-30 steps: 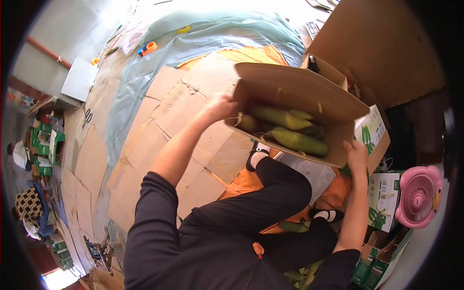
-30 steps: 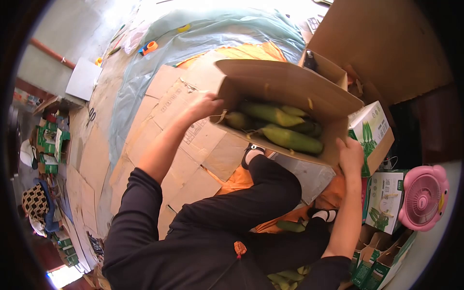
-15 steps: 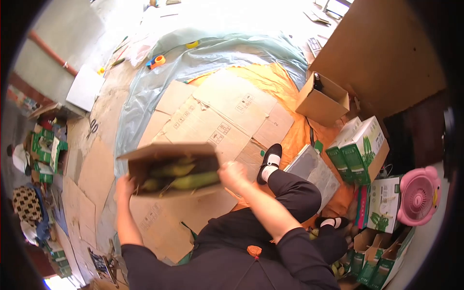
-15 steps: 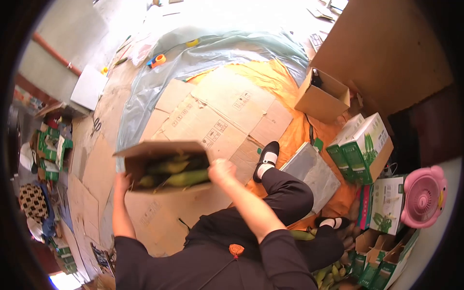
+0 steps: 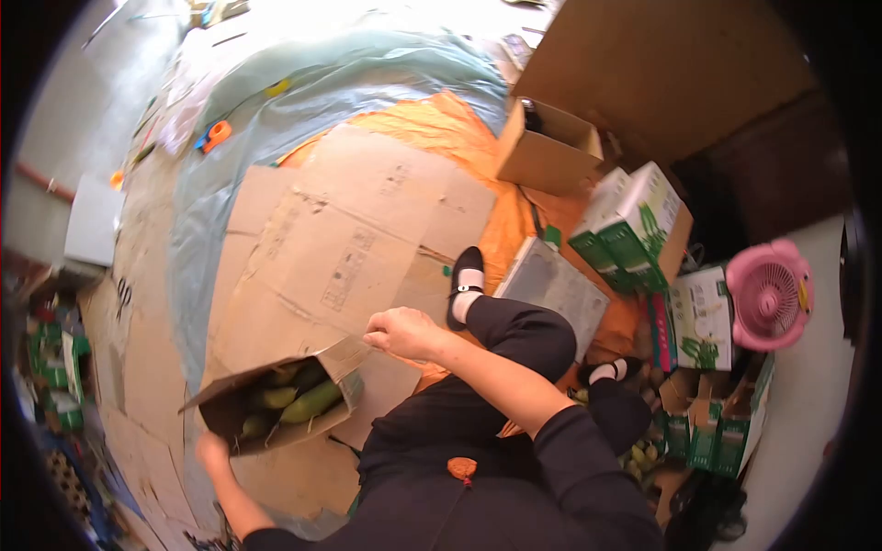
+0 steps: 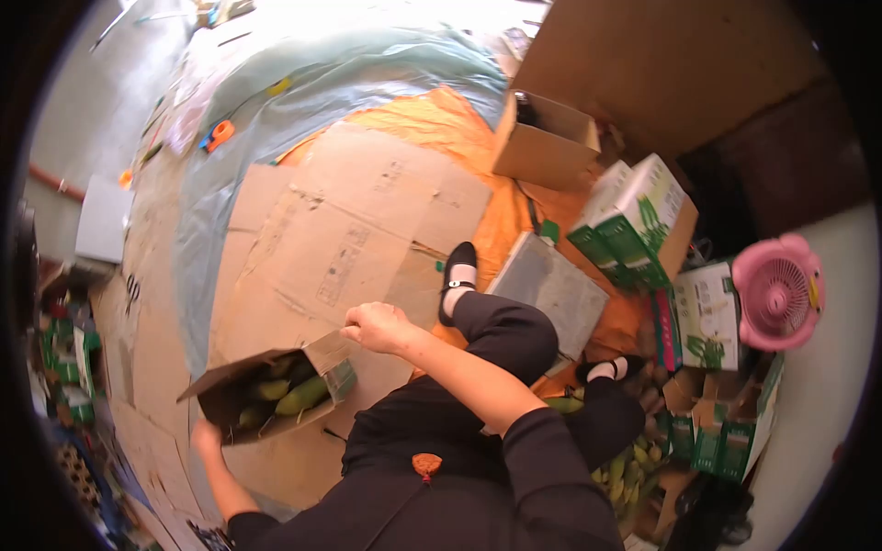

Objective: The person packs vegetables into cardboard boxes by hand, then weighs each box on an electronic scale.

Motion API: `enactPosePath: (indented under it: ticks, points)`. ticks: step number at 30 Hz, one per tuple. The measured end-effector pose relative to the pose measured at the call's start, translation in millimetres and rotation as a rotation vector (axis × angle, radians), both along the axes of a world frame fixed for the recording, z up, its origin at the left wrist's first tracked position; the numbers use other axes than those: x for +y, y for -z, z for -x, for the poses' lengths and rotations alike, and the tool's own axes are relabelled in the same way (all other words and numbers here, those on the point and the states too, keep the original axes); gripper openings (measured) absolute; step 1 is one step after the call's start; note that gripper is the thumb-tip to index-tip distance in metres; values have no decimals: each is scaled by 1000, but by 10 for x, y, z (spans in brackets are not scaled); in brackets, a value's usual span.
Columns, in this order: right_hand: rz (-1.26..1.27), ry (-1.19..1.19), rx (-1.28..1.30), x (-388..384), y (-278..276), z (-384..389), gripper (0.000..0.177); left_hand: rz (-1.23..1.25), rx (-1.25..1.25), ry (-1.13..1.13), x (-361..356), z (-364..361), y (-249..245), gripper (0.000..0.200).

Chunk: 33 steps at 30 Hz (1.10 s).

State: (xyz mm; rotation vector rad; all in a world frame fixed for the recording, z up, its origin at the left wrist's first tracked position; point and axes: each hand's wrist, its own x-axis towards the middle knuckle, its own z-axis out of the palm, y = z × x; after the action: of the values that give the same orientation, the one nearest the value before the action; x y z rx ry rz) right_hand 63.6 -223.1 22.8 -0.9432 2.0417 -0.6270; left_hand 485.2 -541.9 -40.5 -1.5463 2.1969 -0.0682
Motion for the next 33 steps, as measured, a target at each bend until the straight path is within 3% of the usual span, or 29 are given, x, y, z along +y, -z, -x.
enactPosePath:
  ticks: [1,4,7,9,12,14,15,17,20,21,24,28,30,33]
  points:
    - [84,90,-44,151,-68,122,28,-15,-62,128,317,369,-395,21]
    - [229,253,-31,577,-185,398,27,-472,92,354,1278,1515,-1086,22]
    - [358,418,-6,959,-501,561,25,-990,575,492,2101,2230,-924,22]
    - [420,485,73,1240,-654,634,23,-804,455,879,2392,2707,-593,23]
    - [452,624,202,1789,-847,695,21,-668,248,1065,2536,3246,215,26]
    - [490,716,310,2209,-904,702,20,-480,-143,1114,2559,3508,536,39]
    - [489,757,330,2439,-930,687,20,-472,-147,1160,2536,3584,659,39]
    - [409,897,349,2865,-957,616,18,-370,-555,1036,2408,3581,930,60]
    - [425,1074,336,3497,-768,466,16,-493,-924,872,1998,3254,1804,82]
    - [420,1110,353,3665,-729,394,16,-439,-1051,977,1930,3079,1851,86]
    - [283,1260,421,4074,-805,174,17,-260,-990,1034,2235,2923,1357,86]
    - [238,1373,485,4558,-695,27,19,-175,-911,1071,2121,2693,1325,70]
    - [157,1436,573,4760,-713,-65,18,-137,-678,1308,2077,2520,1286,45]
    - [-59,1495,645,5072,-786,-228,17,-231,-567,1292,1923,2480,1379,43]
